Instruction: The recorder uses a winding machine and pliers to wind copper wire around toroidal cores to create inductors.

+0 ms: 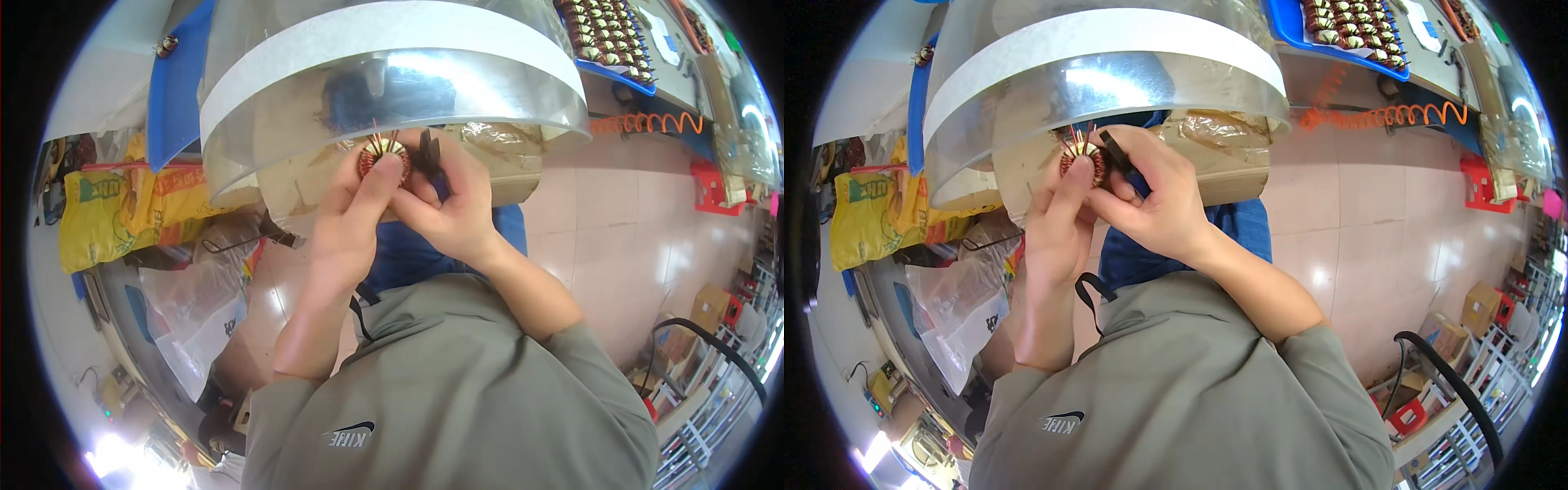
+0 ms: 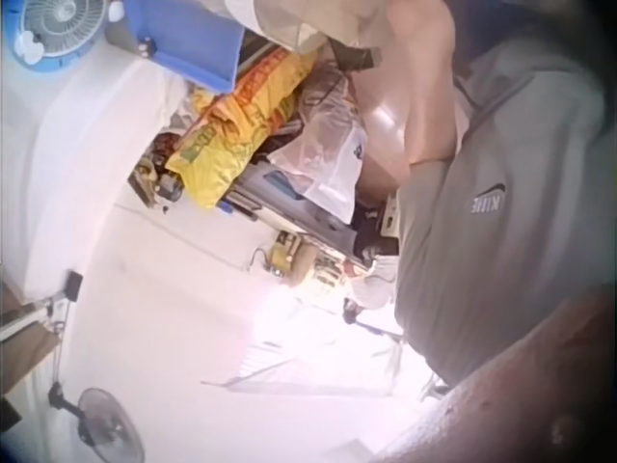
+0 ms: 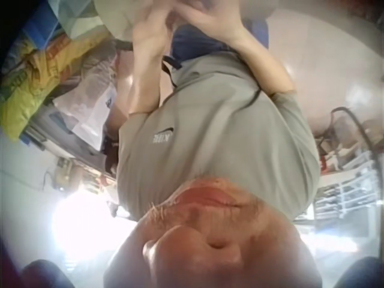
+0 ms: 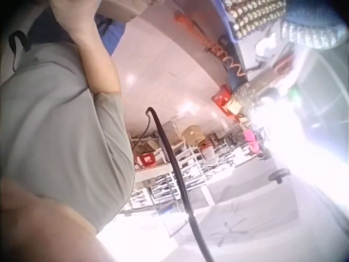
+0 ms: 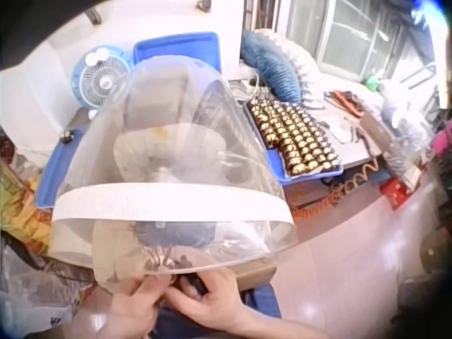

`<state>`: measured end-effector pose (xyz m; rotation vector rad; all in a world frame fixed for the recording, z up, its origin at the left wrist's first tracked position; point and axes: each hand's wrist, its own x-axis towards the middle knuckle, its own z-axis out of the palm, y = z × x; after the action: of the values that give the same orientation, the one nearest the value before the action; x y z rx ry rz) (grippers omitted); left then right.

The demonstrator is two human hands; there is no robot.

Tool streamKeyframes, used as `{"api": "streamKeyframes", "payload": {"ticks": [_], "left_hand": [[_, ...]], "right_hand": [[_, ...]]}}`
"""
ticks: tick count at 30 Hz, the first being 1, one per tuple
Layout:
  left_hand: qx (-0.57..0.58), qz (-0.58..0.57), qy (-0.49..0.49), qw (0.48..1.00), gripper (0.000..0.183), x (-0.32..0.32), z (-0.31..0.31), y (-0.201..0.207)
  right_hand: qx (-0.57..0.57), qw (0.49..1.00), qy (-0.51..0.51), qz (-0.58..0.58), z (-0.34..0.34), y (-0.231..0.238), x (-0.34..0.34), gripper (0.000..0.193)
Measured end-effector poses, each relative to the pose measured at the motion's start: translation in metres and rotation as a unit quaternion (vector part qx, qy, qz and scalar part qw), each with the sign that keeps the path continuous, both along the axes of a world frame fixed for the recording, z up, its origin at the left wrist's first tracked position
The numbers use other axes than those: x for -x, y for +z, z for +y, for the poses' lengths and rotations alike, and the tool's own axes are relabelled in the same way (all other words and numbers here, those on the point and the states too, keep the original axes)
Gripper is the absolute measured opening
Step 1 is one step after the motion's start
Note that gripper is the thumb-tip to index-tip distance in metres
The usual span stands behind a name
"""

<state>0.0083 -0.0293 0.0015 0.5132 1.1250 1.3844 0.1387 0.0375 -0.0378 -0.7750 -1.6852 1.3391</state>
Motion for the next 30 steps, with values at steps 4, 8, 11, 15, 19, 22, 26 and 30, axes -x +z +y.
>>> {"api": "streamKeyframes", "payload": {"ticks": [4,8,11,15,19,22,26,30], "left_hand": [[0.001,-0.014,-0.004,1.000,0.030,0.005,0.009,0.001],[-0.016,-0.022,-0.015,1.000,0.033,0.005,0.015,0.000],[-0.008,-0.013,-0.021,1.000,0.037,0.007,0.016,-0.003],[-0.021,-0.031,-0.041,0.998,0.035,0.009,0.020,-0.002],[0.002,-0.017,-0.028,0.999,0.036,0.011,0.021,-0.007],[-0.015,-0.011,-0.026,0.999,0.035,0.009,0.021,-0.004],[-0.012,0.011,-0.013,1.000,0.029,0.007,0.026,0.000],[0.005,-0.008,0.032,0.999,0.025,0.005,0.028,-0.001]], "right_hand": [[-0.021,1.000,-0.020,-0.005,0.003,0.000,0.006,0.047],[-0.026,0.999,-0.037,-0.001,0.005,0.002,0.007,0.047],[-0.031,0.999,-0.042,-0.008,0.006,0.005,0.007,0.047],[-0.035,0.998,-0.054,-0.007,0.007,0.007,0.009,0.045],[-0.031,0.998,-0.055,-0.025,0.008,0.006,0.009,0.044],[-0.027,0.998,-0.052,-0.015,0.007,0.007,0.010,0.041],[0.026,0.999,-0.038,-0.018,0.010,0.010,0.009,0.036],[0.021,0.999,-0.042,0.014,0.015,0.005,0.014,0.030]]}}
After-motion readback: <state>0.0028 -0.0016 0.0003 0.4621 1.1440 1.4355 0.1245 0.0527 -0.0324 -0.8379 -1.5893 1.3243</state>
